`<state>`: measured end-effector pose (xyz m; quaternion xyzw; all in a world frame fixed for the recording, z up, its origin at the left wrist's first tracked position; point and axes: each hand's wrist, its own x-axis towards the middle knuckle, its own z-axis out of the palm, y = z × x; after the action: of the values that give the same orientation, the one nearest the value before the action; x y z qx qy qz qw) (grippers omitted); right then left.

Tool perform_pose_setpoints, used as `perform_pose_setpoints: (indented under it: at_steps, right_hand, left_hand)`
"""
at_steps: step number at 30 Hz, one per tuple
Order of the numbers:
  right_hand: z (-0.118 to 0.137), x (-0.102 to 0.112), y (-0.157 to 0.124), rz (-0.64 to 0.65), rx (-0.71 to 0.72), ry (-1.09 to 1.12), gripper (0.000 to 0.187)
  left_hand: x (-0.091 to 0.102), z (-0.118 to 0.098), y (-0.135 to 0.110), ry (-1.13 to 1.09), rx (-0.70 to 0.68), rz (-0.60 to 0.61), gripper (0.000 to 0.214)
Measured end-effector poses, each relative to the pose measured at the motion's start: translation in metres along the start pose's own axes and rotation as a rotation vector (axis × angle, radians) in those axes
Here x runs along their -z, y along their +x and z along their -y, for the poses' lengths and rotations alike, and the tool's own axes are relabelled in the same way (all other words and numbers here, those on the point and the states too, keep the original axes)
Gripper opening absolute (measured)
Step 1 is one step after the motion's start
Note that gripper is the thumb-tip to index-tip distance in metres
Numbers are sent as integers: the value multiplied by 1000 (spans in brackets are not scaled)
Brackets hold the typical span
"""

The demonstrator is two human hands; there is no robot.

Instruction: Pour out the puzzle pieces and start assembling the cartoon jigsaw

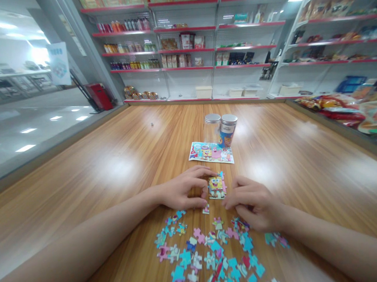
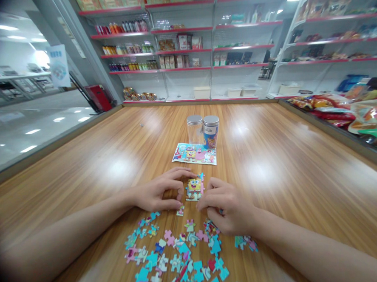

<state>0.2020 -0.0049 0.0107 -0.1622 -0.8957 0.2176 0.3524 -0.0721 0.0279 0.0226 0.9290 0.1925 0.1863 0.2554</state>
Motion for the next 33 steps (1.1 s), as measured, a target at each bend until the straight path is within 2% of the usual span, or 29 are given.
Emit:
perform_pose_setpoints:
  at_steps: [8, 18, 22, 24, 30, 33]
  right_hand:
    - [-2, 1, -1, 2, -211, -59, 29]
    - [-2, 1, -1, -1, -179, -70, 28]
    - [-3, 1, -4, -115, -210, -122, 22]
    - [-5, 2, -5, -154, -245, -161, 21]
    - [-5, 1, -2, -31, -203, -148, 24]
    - [-4, 0, -1, -26, -171, -141, 24]
  left_hand:
    - [-3, 2, 0, 57, -5, -17, 28]
    - [-2, 1, -1, 67, -15, -23, 42]
    - [-2, 1, -1, 125, -28, 3, 55]
    - [-2, 1, -1, 146, -25, 10, 55]
    - [-3, 0, 0, 134, -21, -10, 46]
    - [-3, -1, 0, 124, -30, -26, 42]
